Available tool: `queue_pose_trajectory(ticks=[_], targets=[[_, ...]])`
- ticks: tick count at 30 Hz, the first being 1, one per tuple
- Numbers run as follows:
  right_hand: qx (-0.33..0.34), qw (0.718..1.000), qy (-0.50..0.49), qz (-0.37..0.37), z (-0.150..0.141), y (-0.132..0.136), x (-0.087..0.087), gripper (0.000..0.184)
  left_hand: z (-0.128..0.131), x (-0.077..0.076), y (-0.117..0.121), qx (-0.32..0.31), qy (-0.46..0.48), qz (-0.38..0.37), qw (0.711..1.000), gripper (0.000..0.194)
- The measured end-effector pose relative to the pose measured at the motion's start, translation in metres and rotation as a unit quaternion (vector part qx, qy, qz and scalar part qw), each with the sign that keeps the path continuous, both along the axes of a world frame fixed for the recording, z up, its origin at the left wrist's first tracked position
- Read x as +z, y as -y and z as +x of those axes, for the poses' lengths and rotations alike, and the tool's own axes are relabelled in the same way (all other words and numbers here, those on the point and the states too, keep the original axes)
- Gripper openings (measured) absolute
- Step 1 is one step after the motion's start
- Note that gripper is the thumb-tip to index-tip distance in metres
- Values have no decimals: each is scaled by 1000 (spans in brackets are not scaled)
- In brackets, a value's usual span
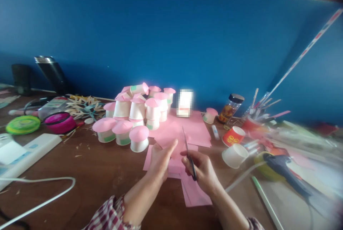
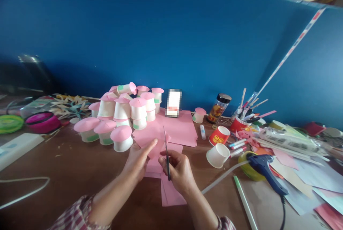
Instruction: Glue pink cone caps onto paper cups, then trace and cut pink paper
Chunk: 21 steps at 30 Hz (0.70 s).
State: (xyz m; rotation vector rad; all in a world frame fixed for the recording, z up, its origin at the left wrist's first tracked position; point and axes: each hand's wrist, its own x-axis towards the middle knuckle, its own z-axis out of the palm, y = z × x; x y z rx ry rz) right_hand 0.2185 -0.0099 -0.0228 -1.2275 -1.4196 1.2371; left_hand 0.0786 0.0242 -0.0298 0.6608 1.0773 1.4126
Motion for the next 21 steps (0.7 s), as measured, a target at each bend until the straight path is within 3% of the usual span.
queue_pose_trajectory(ticks=[13, 21], targets=[[-9, 1000, -23, 9, 0, 1, 2, 44, 0, 15, 6, -68, -25, 5, 997, 32], [-11, 1000, -9, 1, -1, 1, 3, 46, 0, 8, 4, -53, -9, 6, 999, 39]])
